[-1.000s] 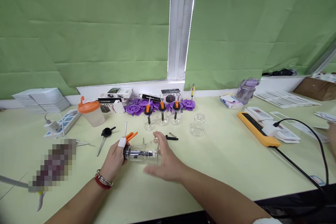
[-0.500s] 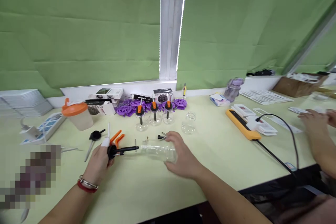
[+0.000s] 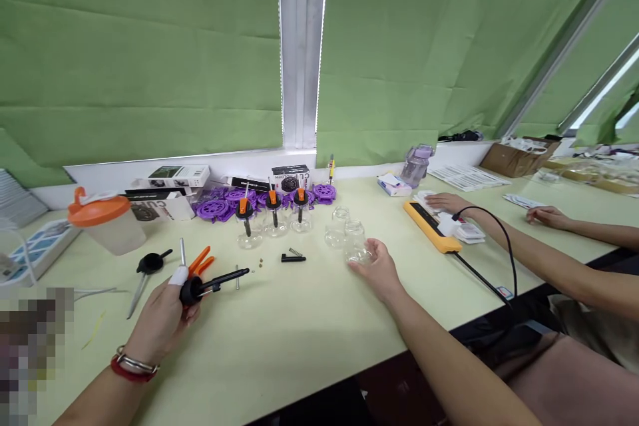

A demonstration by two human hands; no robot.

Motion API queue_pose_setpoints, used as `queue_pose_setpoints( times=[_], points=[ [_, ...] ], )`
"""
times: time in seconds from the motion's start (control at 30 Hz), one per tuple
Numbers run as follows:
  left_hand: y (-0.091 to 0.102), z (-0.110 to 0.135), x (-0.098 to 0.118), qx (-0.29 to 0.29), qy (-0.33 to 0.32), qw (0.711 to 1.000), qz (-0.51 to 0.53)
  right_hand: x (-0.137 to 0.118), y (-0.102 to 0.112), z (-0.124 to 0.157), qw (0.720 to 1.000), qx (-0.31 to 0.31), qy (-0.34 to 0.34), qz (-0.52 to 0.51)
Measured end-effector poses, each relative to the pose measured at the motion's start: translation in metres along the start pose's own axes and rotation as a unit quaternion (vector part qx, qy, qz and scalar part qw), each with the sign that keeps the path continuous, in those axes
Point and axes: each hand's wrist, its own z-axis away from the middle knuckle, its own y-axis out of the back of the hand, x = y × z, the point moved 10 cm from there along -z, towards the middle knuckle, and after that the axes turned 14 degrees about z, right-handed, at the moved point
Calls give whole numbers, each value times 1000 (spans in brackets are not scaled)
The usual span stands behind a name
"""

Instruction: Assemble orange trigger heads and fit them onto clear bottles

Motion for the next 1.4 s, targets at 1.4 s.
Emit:
queue_pose_setpoints(
  times=[1.4],
  points=[
    [-68,72,50,-270,-205,876,-343,-205,-122,133,877,-419,235,-7]
  ],
)
